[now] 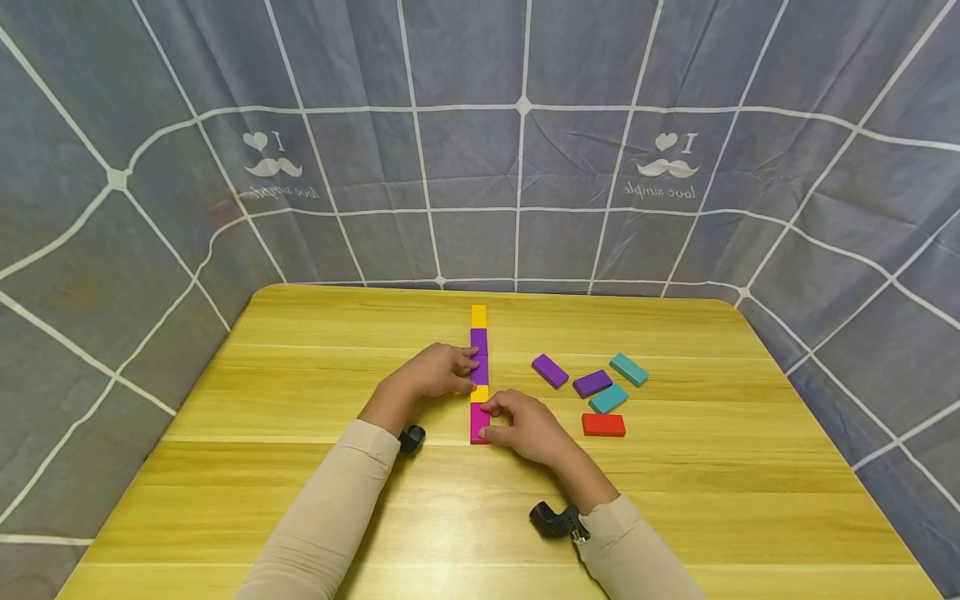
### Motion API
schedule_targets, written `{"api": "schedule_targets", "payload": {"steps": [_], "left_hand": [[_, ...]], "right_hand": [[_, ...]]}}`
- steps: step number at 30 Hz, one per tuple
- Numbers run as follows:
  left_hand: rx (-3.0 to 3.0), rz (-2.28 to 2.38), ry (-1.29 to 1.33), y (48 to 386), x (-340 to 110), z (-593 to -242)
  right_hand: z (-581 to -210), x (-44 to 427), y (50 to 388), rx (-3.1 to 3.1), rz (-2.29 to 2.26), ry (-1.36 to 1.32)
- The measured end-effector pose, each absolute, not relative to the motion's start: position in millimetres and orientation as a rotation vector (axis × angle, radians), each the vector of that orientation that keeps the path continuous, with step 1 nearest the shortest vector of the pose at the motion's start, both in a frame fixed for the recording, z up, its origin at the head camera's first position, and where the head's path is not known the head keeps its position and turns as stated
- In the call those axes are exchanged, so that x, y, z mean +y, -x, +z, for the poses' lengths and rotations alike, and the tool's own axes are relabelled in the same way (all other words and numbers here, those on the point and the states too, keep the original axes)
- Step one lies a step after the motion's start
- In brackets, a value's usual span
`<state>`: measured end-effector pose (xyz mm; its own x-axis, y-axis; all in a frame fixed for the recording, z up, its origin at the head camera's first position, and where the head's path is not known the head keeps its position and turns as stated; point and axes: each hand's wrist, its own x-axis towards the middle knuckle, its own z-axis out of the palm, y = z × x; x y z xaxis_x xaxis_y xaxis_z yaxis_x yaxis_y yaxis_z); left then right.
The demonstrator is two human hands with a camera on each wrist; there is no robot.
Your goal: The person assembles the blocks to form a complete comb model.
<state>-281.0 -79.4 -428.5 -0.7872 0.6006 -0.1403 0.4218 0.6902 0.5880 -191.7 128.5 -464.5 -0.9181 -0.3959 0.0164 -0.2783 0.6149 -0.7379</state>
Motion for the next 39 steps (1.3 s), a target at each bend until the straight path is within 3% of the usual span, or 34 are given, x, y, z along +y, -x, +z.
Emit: {"api": "schedule_targets", "payload": {"steps": [39], "left_hand": [[2.608,0.781,-0.815,280.6,-80.4,-426.3]], "right_hand": [[-465.2,127.6,191.4,2.696,-1.192,0.552]]}}
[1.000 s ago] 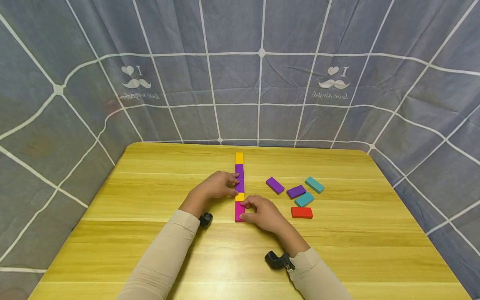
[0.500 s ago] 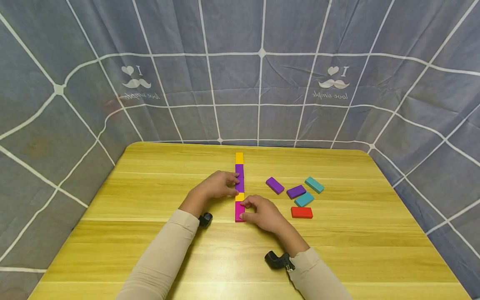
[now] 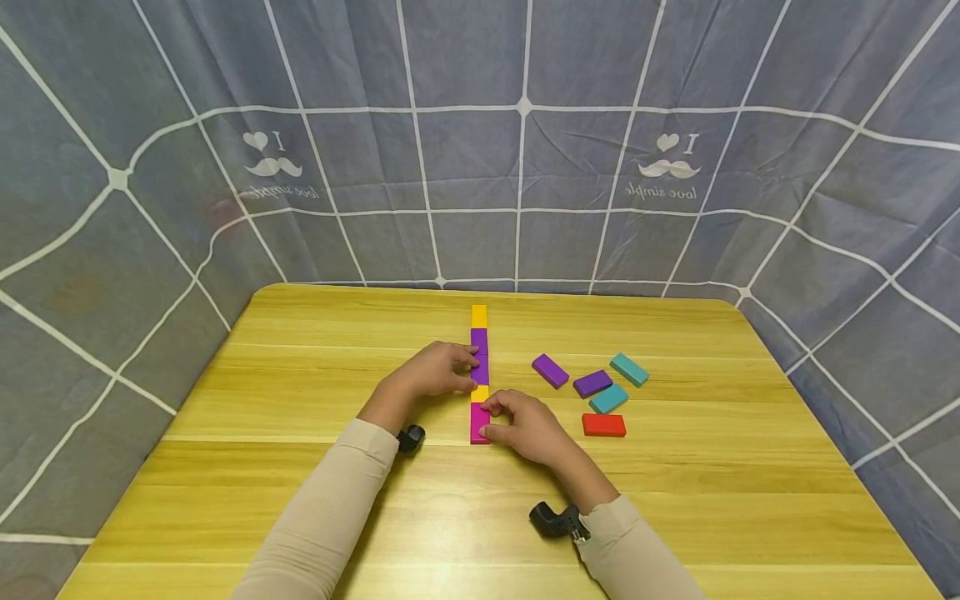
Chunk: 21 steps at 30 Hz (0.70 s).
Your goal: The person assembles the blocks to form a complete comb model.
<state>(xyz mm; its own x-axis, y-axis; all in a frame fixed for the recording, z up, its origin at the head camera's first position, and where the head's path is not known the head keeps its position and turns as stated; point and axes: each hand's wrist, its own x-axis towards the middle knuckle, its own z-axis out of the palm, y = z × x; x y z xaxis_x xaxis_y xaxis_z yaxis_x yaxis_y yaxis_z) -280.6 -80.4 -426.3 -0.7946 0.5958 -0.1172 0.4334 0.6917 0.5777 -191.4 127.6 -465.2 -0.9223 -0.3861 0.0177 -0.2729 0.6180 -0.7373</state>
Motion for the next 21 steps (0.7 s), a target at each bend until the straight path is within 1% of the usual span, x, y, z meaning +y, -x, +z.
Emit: {"api": "schedule_targets", "payload": {"steps": [21], "left_hand": [[2.615,0.773,-0.805,282.9,-79.6,-429.2]], "right_hand": [[-466.7,127.5,192.1,2.719,-1.166,0.544]]}}
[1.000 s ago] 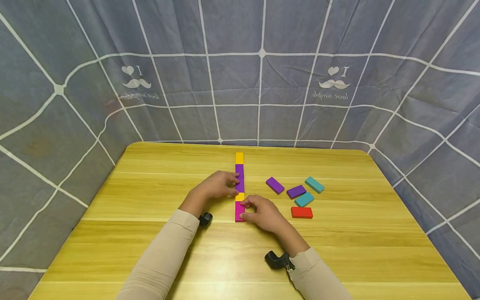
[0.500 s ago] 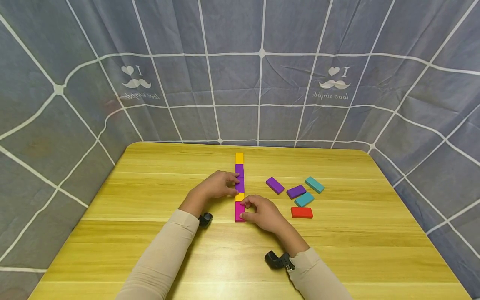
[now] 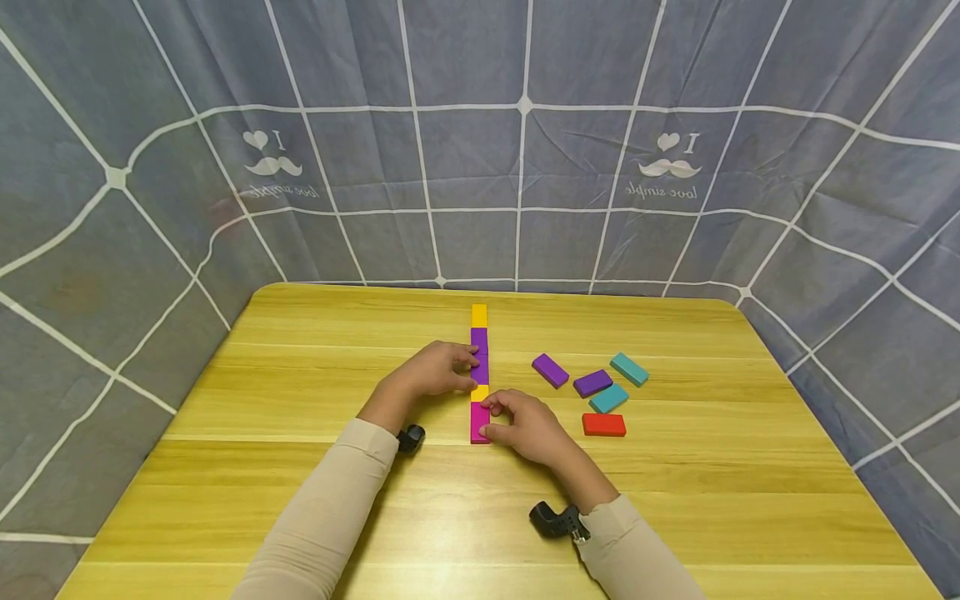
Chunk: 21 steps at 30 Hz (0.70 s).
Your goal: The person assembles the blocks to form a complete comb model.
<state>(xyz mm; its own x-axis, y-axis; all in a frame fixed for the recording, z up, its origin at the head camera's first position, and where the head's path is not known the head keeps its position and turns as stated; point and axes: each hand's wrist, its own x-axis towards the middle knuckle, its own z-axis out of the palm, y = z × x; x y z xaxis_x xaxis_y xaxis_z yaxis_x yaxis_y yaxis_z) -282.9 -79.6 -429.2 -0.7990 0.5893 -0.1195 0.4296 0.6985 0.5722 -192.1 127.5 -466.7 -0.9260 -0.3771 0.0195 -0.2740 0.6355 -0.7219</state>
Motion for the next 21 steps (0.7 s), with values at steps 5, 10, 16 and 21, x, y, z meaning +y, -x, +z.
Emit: {"api": "schedule_targets", "payload": {"steps": [5,10,16,21], "left_hand": [[2.614,0.781,-0.806,283.7,-79.7,-430.5],[2.615,0.779,-0.806,284.6,-79.8,-431.3],[2.614,0.787,-0.796,283.9,-79.3,-430.5],[2.601,0.797,-0.783,282.3,-78.4,-430.4]], "right_hand": [[-464.0,127.4,190.7,2.725,-1.166,0.548],[-461.6,127.1,189.8,2.724,-1.166,0.544],[-462.9,127.0,190.2,2.727,-1.157,0.531],[-463.8,127.6,190.5,2.721,-1.166,0.540]]}}
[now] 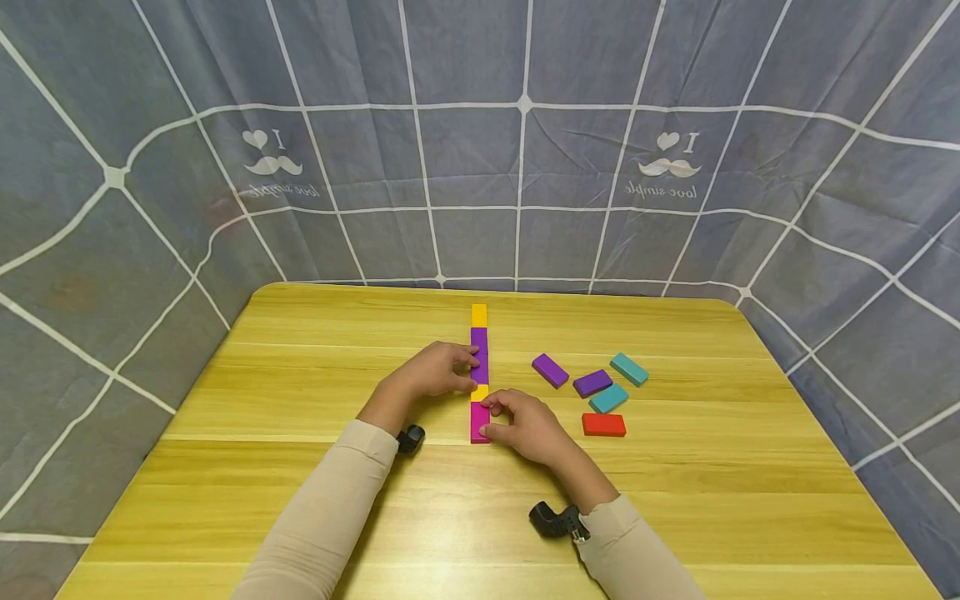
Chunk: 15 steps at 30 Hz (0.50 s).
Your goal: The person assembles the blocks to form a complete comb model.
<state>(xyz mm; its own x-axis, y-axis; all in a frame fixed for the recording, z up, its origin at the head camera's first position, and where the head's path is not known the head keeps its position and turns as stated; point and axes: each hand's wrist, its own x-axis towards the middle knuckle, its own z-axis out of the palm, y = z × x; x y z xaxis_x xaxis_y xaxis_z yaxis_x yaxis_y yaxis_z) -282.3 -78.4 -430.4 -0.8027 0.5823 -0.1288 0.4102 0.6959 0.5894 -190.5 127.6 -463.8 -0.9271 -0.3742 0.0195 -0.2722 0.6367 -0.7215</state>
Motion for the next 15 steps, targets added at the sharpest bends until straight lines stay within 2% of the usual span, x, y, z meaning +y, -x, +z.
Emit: {"api": "schedule_targets", "payload": {"steps": [15], "left_hand": [[2.586,0.820,-0.870,275.6,-79.1,-430.7]], "right_hand": [[-464.7,131.6,194.6,2.550,-1.388,0.445]]}}
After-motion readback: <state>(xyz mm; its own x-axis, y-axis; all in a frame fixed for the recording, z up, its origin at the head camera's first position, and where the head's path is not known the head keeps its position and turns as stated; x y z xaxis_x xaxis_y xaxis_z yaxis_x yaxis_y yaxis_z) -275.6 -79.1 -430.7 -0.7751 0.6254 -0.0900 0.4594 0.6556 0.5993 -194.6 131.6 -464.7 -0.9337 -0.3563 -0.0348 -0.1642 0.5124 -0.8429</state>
